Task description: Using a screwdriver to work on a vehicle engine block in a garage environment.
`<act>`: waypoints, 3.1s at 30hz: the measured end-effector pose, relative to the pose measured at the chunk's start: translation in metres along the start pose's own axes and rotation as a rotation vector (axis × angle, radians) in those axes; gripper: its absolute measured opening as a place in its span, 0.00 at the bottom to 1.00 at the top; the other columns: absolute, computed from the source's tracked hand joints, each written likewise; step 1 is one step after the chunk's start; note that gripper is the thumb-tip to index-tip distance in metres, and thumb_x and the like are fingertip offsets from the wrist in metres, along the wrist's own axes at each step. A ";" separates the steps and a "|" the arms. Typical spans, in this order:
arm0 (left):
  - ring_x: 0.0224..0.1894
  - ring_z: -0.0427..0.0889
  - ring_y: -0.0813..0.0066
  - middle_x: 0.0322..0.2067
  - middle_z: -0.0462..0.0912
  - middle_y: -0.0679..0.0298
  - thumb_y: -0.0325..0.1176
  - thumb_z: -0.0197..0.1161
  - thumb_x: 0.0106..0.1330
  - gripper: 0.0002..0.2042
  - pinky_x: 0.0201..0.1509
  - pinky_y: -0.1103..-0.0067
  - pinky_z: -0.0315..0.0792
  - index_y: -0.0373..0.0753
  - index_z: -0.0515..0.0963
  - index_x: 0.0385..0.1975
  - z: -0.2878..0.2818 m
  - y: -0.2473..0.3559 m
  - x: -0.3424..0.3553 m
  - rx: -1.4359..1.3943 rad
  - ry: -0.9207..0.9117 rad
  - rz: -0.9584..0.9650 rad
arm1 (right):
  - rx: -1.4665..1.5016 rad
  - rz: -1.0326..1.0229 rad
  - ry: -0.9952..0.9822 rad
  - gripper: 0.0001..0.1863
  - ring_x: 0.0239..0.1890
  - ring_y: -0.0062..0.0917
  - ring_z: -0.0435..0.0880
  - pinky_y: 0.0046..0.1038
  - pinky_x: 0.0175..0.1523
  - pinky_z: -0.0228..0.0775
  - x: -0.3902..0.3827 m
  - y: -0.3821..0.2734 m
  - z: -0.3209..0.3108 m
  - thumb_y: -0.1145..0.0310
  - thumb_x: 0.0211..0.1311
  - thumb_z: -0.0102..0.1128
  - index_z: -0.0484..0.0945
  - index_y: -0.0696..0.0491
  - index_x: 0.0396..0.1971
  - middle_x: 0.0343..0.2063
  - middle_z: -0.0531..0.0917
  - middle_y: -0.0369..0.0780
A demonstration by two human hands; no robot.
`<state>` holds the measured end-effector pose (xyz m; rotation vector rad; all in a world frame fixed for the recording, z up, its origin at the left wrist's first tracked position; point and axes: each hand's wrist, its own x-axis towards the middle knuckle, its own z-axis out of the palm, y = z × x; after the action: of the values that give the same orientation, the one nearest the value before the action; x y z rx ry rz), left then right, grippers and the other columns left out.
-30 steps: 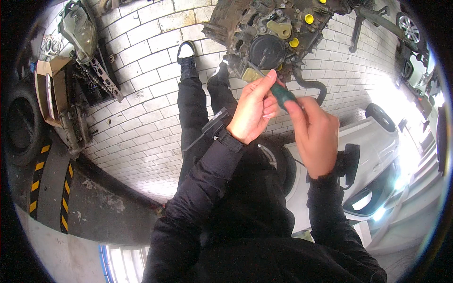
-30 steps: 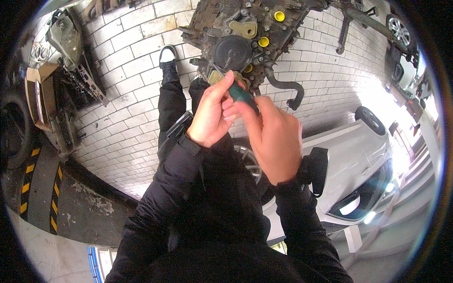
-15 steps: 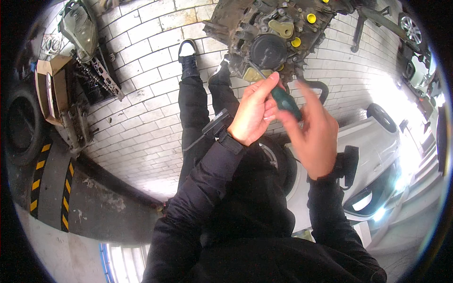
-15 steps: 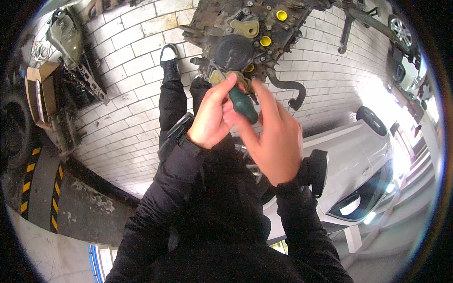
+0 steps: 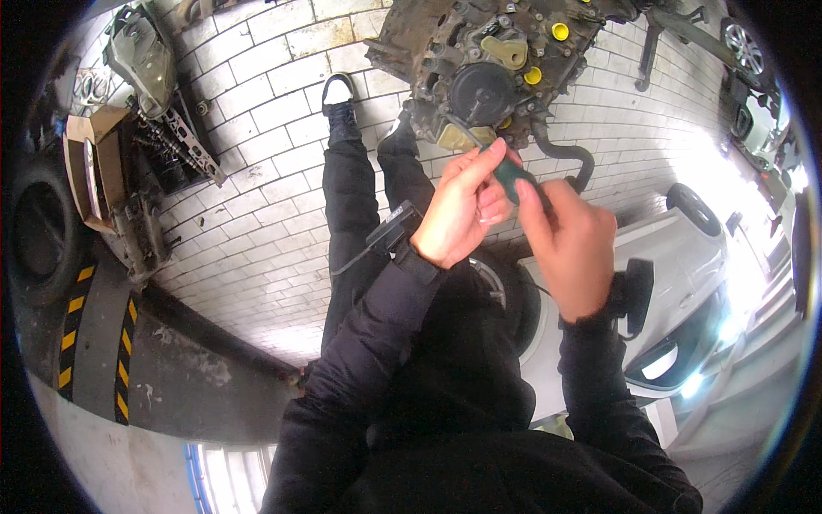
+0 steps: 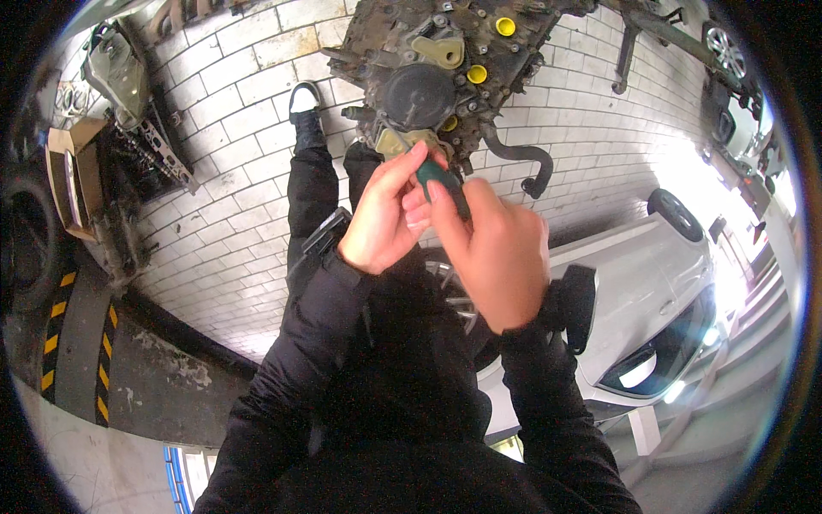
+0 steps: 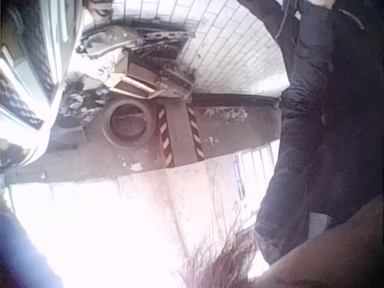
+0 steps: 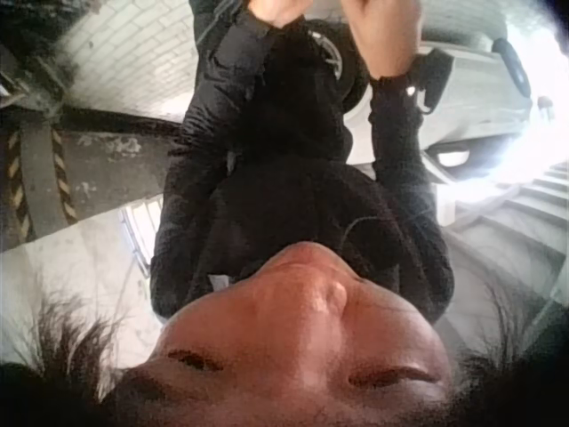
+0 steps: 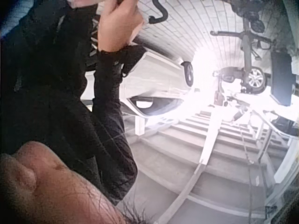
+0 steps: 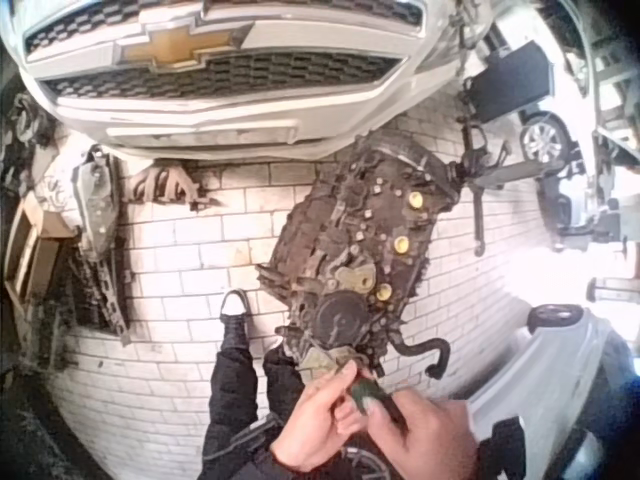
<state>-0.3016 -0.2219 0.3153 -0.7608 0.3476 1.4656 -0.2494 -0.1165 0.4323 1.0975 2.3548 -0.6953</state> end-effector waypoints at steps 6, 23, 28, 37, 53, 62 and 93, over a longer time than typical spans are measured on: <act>0.16 0.57 0.87 0.15 0.61 0.74 0.43 0.53 0.78 0.15 0.20 0.85 0.52 0.34 0.74 0.41 -0.011 0.006 -0.032 -0.017 -0.023 0.039 | 0.107 -0.074 0.018 0.16 0.18 0.39 0.81 0.39 0.22 0.70 -0.019 -0.020 0.007 0.60 0.65 0.68 0.73 0.52 0.23 0.15 0.77 0.41; 0.15 0.57 0.86 0.13 0.60 0.75 0.42 0.53 0.77 0.15 0.20 0.84 0.52 0.34 0.75 0.36 -0.057 -0.002 -0.014 -0.119 0.012 -0.022 | 0.058 -0.060 -0.073 0.16 0.22 0.46 0.82 0.41 0.26 0.68 -0.011 -0.016 0.039 0.62 0.65 0.67 0.74 0.56 0.24 0.16 0.78 0.48; 0.15 0.56 0.87 0.14 0.60 0.75 0.41 0.54 0.77 0.14 0.19 0.85 0.51 0.34 0.75 0.35 -0.057 -0.002 -0.019 -0.113 0.008 -0.023 | 0.054 -0.053 -0.080 0.16 0.22 0.46 0.81 0.41 0.26 0.68 -0.014 -0.020 0.037 0.63 0.66 0.66 0.74 0.57 0.24 0.17 0.78 0.48; 0.14 0.55 0.88 0.14 0.60 0.76 0.41 0.54 0.77 0.14 0.19 0.85 0.51 0.35 0.75 0.35 -0.055 -0.003 -0.019 -0.117 0.003 -0.035 | -0.004 -0.082 -0.101 0.19 0.22 0.45 0.83 0.43 0.25 0.72 -0.012 -0.018 0.035 0.57 0.68 0.63 0.72 0.56 0.26 0.18 0.80 0.47; 0.14 0.57 0.88 0.14 0.60 0.76 0.42 0.55 0.76 0.15 0.19 0.85 0.52 0.35 0.76 0.35 -0.053 -0.001 -0.018 -0.135 -0.015 -0.059 | 0.067 -0.068 -0.083 0.17 0.21 0.46 0.81 0.40 0.26 0.67 -0.012 -0.018 0.036 0.63 0.66 0.66 0.73 0.57 0.23 0.17 0.77 0.48; 0.14 0.56 0.89 0.14 0.61 0.77 0.41 0.56 0.76 0.14 0.19 0.86 0.51 0.36 0.76 0.34 -0.053 -0.001 -0.012 -0.136 0.056 -0.002 | 0.096 -0.119 -0.038 0.13 0.25 0.43 0.84 0.42 0.28 0.74 -0.009 -0.025 0.033 0.60 0.66 0.64 0.73 0.54 0.37 0.24 0.81 0.45; 0.15 0.54 0.87 0.15 0.58 0.77 0.45 0.55 0.77 0.17 0.20 0.85 0.51 0.37 0.77 0.34 -0.049 -0.013 -0.012 -0.042 0.093 -0.011 | 0.193 0.154 -0.294 0.22 0.43 0.48 0.85 0.41 0.43 0.76 -0.001 -0.012 0.029 0.72 0.67 0.61 0.71 0.52 0.60 0.45 0.83 0.52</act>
<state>-0.2795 -0.2619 0.2911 -0.8652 0.3838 1.4340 -0.2531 -0.1416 0.4136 1.1542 1.9665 -0.9696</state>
